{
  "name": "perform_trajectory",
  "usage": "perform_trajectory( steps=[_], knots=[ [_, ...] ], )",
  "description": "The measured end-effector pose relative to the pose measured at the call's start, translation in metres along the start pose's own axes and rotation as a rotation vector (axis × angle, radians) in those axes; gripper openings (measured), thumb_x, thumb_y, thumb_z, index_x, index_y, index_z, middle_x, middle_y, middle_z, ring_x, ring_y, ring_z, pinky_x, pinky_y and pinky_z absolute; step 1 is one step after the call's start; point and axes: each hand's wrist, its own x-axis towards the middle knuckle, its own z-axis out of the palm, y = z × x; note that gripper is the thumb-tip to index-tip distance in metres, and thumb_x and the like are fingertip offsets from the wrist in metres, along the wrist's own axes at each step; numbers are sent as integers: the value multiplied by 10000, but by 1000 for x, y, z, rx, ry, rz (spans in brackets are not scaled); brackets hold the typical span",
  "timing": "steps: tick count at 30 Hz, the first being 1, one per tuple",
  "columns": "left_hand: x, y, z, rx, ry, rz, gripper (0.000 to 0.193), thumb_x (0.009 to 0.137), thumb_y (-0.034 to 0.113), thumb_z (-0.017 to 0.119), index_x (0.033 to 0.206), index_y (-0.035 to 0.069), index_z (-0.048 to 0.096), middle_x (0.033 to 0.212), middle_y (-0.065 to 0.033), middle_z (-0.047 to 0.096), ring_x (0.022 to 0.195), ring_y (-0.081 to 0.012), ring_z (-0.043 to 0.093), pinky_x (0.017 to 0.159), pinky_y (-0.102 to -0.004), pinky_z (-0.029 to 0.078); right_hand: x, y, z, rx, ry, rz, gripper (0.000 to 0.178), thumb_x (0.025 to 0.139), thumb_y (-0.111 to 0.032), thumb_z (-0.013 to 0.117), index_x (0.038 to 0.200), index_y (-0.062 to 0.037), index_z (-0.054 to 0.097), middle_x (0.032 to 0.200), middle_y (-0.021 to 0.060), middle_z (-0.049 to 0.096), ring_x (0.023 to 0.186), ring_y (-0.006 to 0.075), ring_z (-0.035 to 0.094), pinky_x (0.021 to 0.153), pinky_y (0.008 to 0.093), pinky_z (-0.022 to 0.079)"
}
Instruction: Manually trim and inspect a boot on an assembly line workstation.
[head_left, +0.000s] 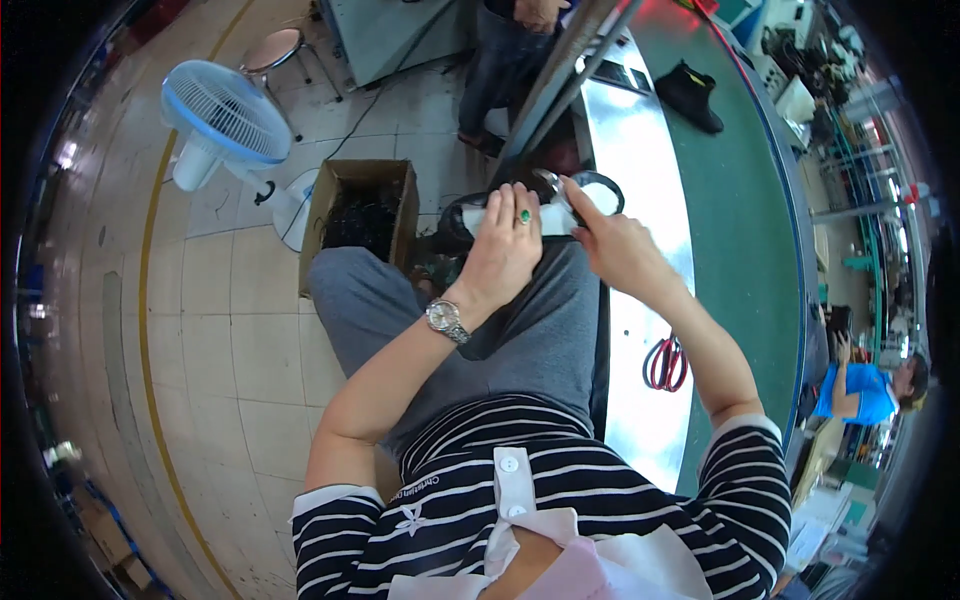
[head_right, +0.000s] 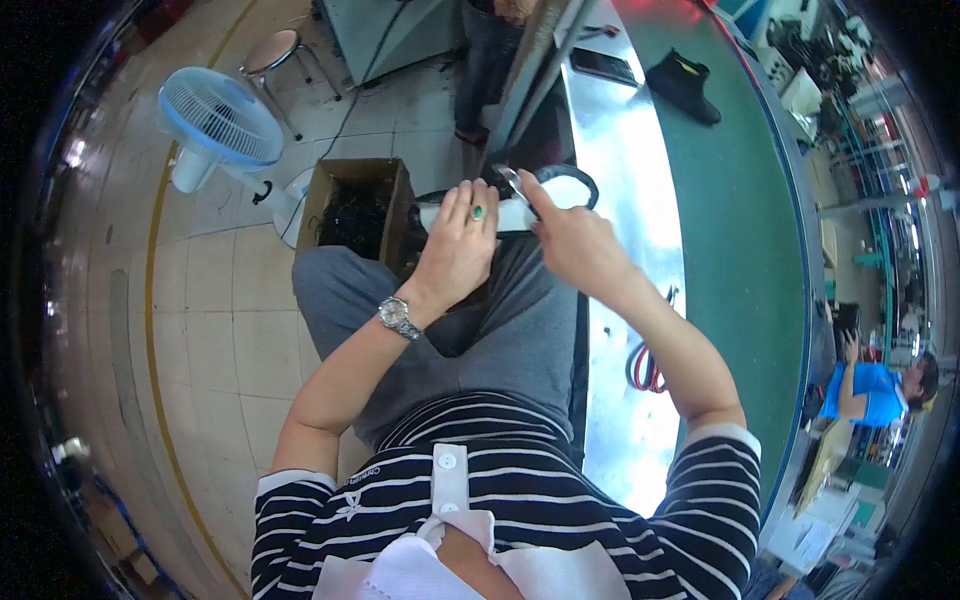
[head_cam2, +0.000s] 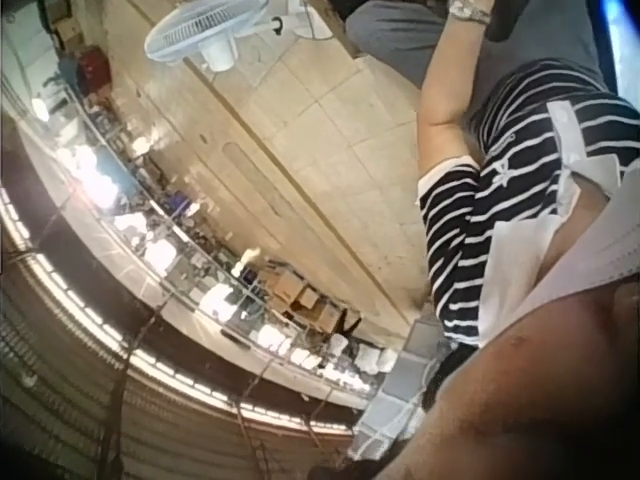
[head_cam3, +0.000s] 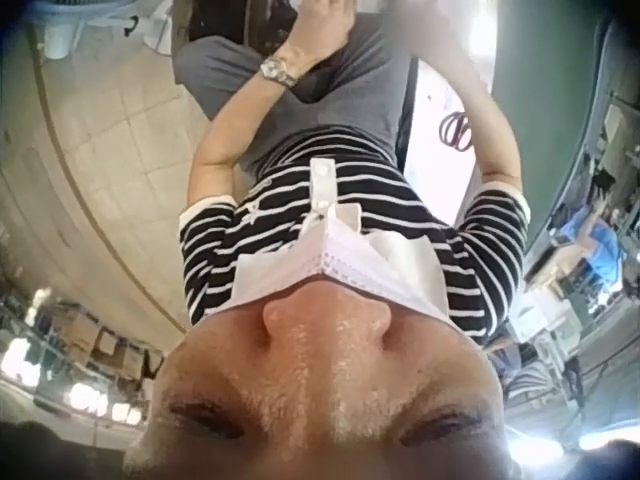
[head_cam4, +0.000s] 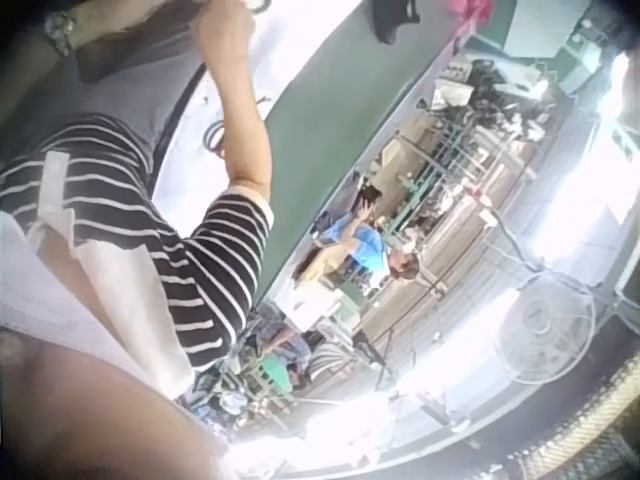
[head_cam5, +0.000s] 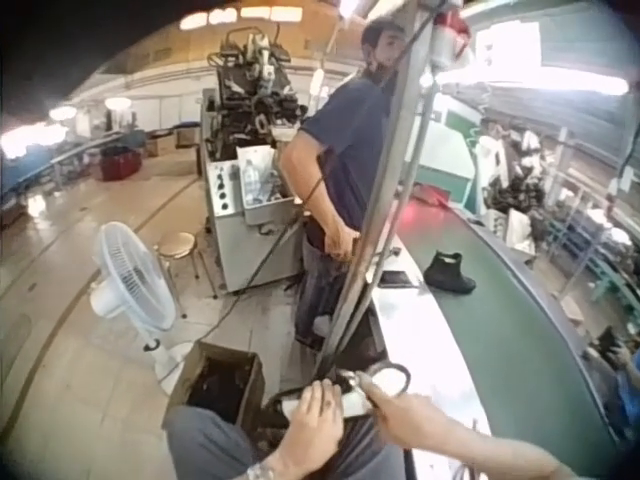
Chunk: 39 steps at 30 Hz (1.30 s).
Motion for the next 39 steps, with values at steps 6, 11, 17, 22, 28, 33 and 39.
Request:
perform_trajectory(
  steps=[6, 11, 17, 22, 28, 33, 39],
  knots=[
    [-5, -5, 14, -532, 305, -227, 256, 824, 6, 515, 1025, -153, 511, 1028, -276, 536, 1012, -402, 534, 913, -425, 453, 4, -13, 8, 183, 217, 51, 633, 901, -103, 513, 1464, -160, 227, 698, 252, 624, 663, 435, 623, 618, 506, 476],
    [-13, -2, 11, 30, 235, -112, 282, 804, 86, 531, 958, -143, 592, 963, -305, 594, 991, -417, 572, 942, -433, 437, 7, -14, -1, 130, -6, 85, 556, 938, -121, 514, 1454, -154, 307, 681, 159, 622, 552, 204, 622, 508, 343, 473],
    [-9, 9, 15, 130, 357, -99, 269, 815, 53, 487, 818, -185, 614, 878, -231, 604, 877, -344, 590, 1047, -468, 348, 12, 17, 34, -4, 166, -67, 550, 948, -95, 455, 1460, -148, 261, 751, 263, 635, 622, 452, 602, 520, 486, 428],
    [-4, 10, 27, 182, 123, -15, 253, 869, 48, 465, 805, -143, 618, 896, -185, 602, 855, -309, 592, 1066, -525, 291, 11, -6, 3, 307, 137, 54, 572, 969, -169, 474, 1487, -195, 232, 576, 100, 560, 482, 156, 566, 445, 334, 423],
    [-3, 11, 34, 193, 322, -49, 243, 825, 76, 484, 745, -101, 630, 802, -170, 614, 909, -293, 604, 1079, -556, 261, 20, 5, 5, 188, -74, 115, 562, 968, -157, 456, 1483, -192, 234, 564, 104, 546, 447, 171, 541, 416, 347, 402],
    [-4, 8, 35, -220, 322, -92, 228, 844, 53, 488, 795, -140, 597, 868, -203, 611, 893, -345, 604, 1084, -540, 284, 14, -2, 17, 281, 276, 23, 512, 989, -156, 433, 1470, -217, 270, 526, 77, 471, 412, 153, 485, 395, 340, 381],
    [0, 12, 42, -148, 378, -78, 228, 836, 78, 525, 786, -128, 607, 787, -198, 604, 861, -312, 610, 1067, -531, 317, 8, 3, -1, 180, 47, 73, 575, 958, -131, 467, 1483, -199, 242, 563, 109, 561, 463, 191, 567, 435, 351, 423]
  ],
)
